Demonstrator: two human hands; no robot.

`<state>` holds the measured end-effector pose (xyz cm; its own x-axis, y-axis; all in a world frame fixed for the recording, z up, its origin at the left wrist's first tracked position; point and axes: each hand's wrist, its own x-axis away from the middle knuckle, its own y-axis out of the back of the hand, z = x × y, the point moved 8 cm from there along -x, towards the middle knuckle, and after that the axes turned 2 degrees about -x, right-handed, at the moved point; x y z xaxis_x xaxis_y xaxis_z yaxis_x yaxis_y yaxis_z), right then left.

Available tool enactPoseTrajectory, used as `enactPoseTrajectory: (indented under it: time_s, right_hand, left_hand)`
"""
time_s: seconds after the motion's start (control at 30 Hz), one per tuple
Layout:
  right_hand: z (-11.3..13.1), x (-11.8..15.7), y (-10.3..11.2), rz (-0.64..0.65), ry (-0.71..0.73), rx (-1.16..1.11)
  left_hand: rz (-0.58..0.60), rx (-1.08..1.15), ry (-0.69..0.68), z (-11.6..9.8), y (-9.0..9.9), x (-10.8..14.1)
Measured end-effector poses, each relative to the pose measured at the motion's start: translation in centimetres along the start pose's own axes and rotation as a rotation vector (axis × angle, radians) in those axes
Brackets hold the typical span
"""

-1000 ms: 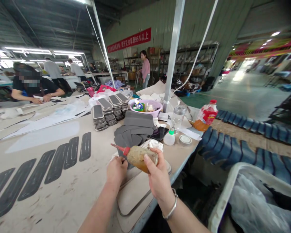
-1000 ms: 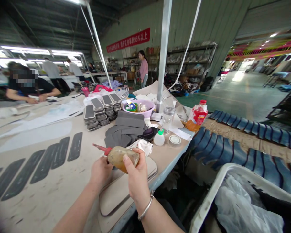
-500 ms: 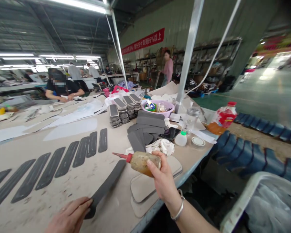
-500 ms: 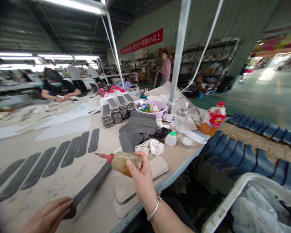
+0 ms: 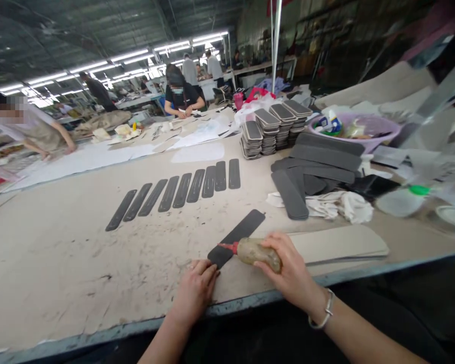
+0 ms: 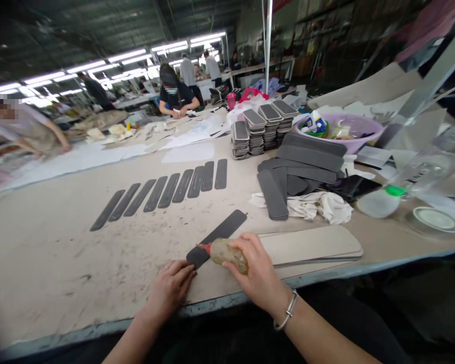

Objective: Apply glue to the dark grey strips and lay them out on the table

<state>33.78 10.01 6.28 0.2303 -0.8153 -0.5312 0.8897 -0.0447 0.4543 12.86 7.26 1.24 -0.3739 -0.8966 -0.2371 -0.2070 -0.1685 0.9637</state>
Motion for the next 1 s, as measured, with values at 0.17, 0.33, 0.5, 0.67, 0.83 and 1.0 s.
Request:
enactPoseTrajectory:
  time_s: [0.17,0.33,0.5,0.67,0.83,1.0]
  right_hand:
    - [0.8,0.4,-2.6,0.126,0.032,-0.033]
    - [1.1,0.7,-3.8,0.195,0.037,-0.059]
    - [0.9,0.7,-4.2,0.226,0.031,-0.051]
    - [-0.2,0.3,-2.8,0.153,0.003,0.027]
    - [-1.9,-0.5,-0.7,0.04,-0.031,0.112]
    - [-3.5,-1.2,1.3,-0.076,-0.061,0.232]
  left_hand:
    - [-0.011,0.02,-0.009,0.2,-0.1,-0.3]
    - [0.02,0.04,0.001,0.4,-0.2,-0.3]
    - [0.033,0.042,0.014,0.5,-0.4,-0.4]
    - [0.014,0.023,-0.001,0.6,-0.4,-0.6]
    - [-0.016,0.03,-0.015,0.9,-0.5,-0.6]
    - [-0.045,0.029,-0.029,0.9,-0.4,-0.6]
